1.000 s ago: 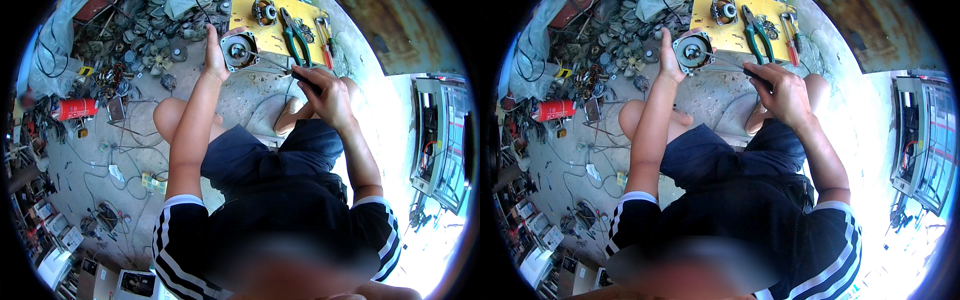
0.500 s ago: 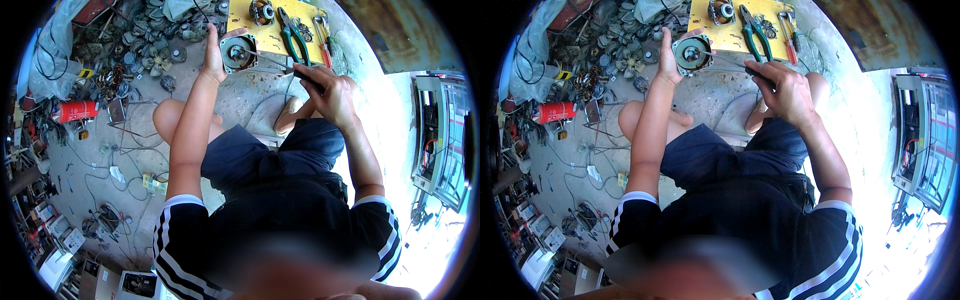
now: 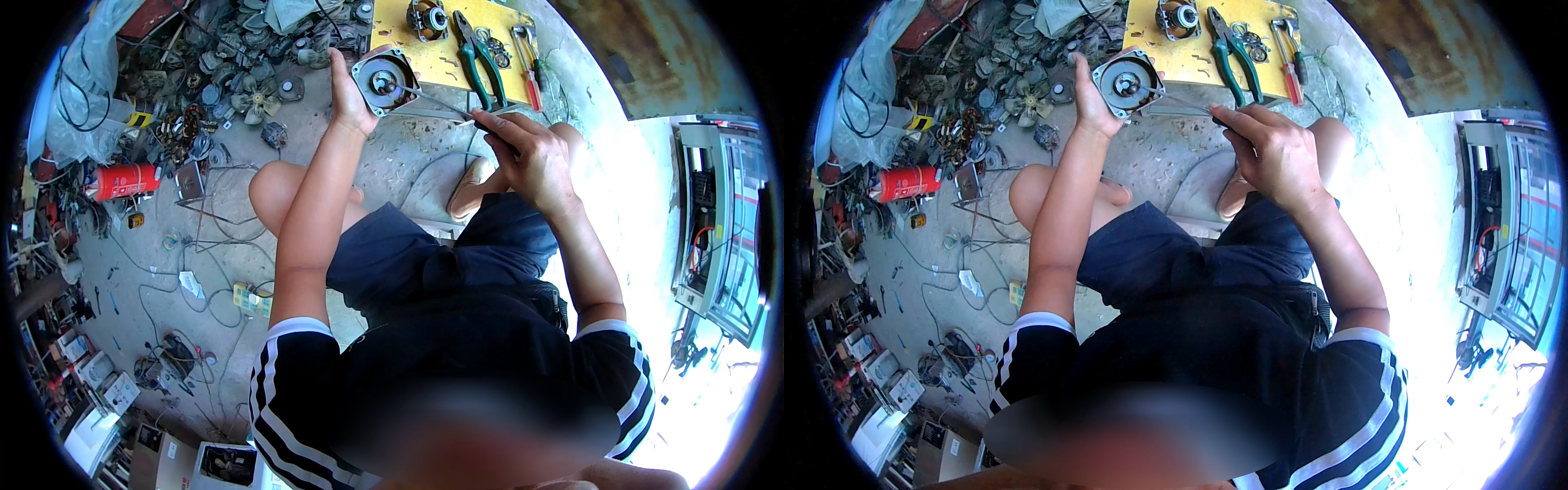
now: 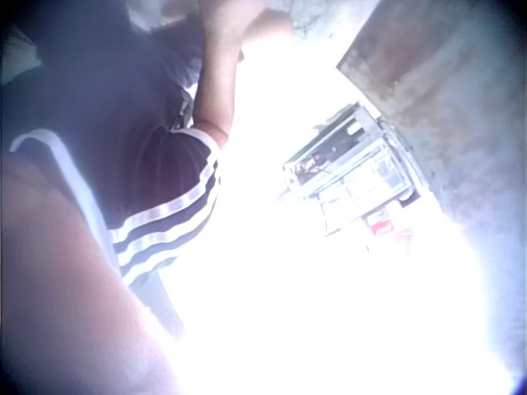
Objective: The person disassembles a metal appliance component using a screwdriver and pliers, then collects small washers and screws onto a piece of cardboard.
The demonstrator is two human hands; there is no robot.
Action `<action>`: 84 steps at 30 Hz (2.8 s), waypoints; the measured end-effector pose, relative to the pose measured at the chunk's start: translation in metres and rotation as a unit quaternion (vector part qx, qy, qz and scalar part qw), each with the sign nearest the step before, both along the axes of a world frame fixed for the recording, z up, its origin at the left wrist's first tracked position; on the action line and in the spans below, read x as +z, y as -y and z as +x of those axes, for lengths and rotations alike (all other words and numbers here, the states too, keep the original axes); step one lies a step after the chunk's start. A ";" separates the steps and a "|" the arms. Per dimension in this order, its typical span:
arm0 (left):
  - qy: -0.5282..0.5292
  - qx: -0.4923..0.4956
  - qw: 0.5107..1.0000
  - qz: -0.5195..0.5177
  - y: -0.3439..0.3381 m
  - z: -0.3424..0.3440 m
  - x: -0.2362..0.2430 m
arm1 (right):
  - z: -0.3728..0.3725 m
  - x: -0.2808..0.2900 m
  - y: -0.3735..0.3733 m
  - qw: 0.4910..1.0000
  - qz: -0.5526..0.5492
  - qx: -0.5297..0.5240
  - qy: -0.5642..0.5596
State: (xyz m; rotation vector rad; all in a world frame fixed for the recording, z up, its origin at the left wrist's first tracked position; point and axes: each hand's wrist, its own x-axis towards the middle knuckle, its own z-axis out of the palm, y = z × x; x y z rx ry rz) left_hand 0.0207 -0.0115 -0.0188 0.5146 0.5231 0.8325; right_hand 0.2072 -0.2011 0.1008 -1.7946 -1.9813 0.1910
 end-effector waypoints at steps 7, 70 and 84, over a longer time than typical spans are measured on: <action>0.018 0.034 0.998 -0.048 -0.003 -0.004 0.012 | 0.003 -0.005 0.002 0.993 -0.016 -0.034 -0.109; -0.018 0.045 0.999 0.010 -0.001 0.006 -0.002 | -0.001 0.004 0.013 0.989 -0.083 -0.077 -0.097; -0.040 0.077 0.996 0.000 -0.009 -0.002 0.000 | 0.008 0.000 0.012 0.957 -0.109 -0.107 -0.245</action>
